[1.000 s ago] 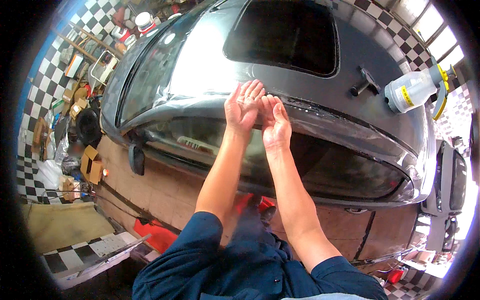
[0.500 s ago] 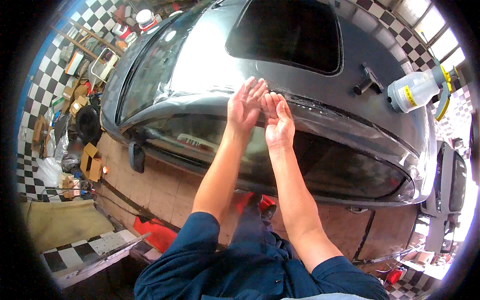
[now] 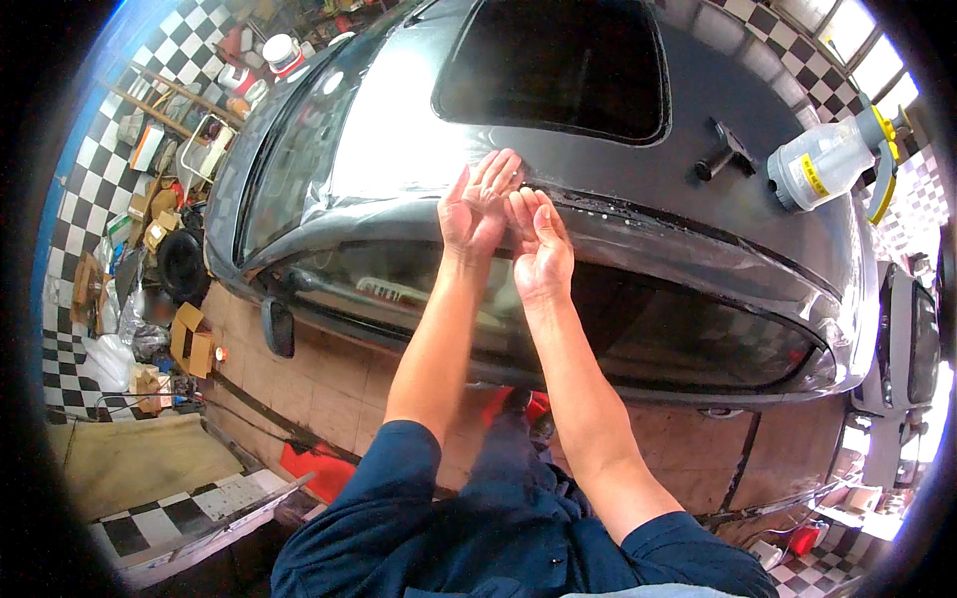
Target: The person applies a tint film to the rear side window of a car. They use a squeegee to smooth the film, spray liquid from a bottle to adjust the film, and press the edges by hand to adhere it to the window.
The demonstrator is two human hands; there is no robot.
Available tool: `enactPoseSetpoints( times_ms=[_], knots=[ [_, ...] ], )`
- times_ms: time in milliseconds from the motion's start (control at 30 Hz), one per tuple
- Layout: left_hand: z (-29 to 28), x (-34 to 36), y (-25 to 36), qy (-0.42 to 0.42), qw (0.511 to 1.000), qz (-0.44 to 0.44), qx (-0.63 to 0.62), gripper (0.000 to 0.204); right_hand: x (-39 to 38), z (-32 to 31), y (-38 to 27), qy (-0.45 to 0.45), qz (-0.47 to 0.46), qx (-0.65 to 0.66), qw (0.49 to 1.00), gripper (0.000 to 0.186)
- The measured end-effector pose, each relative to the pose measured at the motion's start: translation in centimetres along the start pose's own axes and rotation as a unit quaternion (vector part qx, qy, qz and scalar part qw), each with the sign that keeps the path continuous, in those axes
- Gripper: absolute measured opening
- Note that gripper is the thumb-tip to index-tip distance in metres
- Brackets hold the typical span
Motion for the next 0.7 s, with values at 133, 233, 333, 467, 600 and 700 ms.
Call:
enactPoseSetpoints(
  times_ms=[133,233,333,467,600,700],
  knots=[
    [0.0,0.1,-0.3,-0.014,0.999,-0.003,-0.028,0.051,-0.1,0.0,-0.2,0.0,-0.007,-0.003,1.0,0.037],
    [0.0,0.1,-0.3,-0.013,1.0,0.007,-0.018,0.049,-0.1,0.1,-0.2,0.009,-0.005,-0.006,1.0,0.037],
    [0.1,0.0,-0.4,-0.02,1.0,0.004,-0.017,0.049,-0.4,0.2,-0.3,0.019,0.0,-0.006,1.0,0.038],
    [-0.1,-0.3,-0.1,-0.002,1.0,0.011,0.012,0.048,-0.1,0.0,-0.2,0.005,-0.004,-0.008,1.0,0.038],
    [0.0,-0.8,0.0,0.05,0.998,0.02,0.039,0.051,0.0,-0.3,-0.4,-0.016,0.001,-0.003,1.0,0.034],
    [0.2,-0.2,-0.2,0.041,0.999,0.017,-0.01,0.053,-0.2,-0.2,-0.3,-0.01,0.006,-0.004,1.0,0.031]
  ],
)
Point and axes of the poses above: each hand's wrist, its own x-axis towards the middle knuckle, its own z-axis out of the palm, y = z × x, the point moved 5 cm from there along x, towards the middle knuckle, and after that the axes turned 14 degrees about z, right-handed, at the moved point
